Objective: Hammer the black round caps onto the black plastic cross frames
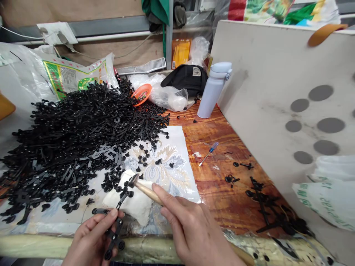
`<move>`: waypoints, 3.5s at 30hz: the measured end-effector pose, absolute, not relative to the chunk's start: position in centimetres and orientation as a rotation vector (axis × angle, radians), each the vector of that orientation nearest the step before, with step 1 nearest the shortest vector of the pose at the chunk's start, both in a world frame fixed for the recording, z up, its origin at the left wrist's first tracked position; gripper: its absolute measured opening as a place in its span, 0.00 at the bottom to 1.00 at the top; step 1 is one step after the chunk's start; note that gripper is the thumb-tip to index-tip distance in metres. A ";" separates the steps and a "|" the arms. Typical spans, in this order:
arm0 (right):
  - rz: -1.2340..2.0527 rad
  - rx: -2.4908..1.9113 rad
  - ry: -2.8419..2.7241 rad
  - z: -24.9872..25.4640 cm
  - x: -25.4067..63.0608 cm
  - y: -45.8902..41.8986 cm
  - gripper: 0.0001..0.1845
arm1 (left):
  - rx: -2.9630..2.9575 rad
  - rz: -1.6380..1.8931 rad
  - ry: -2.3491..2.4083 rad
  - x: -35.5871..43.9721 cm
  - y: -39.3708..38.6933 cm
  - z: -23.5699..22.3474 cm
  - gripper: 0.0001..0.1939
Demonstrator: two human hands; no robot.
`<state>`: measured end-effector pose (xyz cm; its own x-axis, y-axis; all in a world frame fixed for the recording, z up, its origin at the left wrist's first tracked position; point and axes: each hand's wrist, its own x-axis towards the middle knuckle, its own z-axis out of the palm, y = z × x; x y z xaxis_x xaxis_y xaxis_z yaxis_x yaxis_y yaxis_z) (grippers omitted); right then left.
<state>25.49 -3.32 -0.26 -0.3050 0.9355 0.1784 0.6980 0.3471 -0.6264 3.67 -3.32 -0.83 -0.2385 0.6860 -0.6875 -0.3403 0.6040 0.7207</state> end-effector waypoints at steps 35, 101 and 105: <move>0.613 -1.415 -2.029 0.3 25.9 -2.8 0.24 | 0.250 0.995 1.468 3.2 -3.0 -0.9 0.21; 0.696 -1.505 -2.178 0.2 25.7 -2.6 0.23 | 0.452 0.927 1.585 3.1 -3.6 -0.7 0.22; 0.655 -1.551 -2.213 -0.3 26.7 -3.1 0.24 | 0.700 0.852 1.597 -0.2 -3.2 0.7 0.20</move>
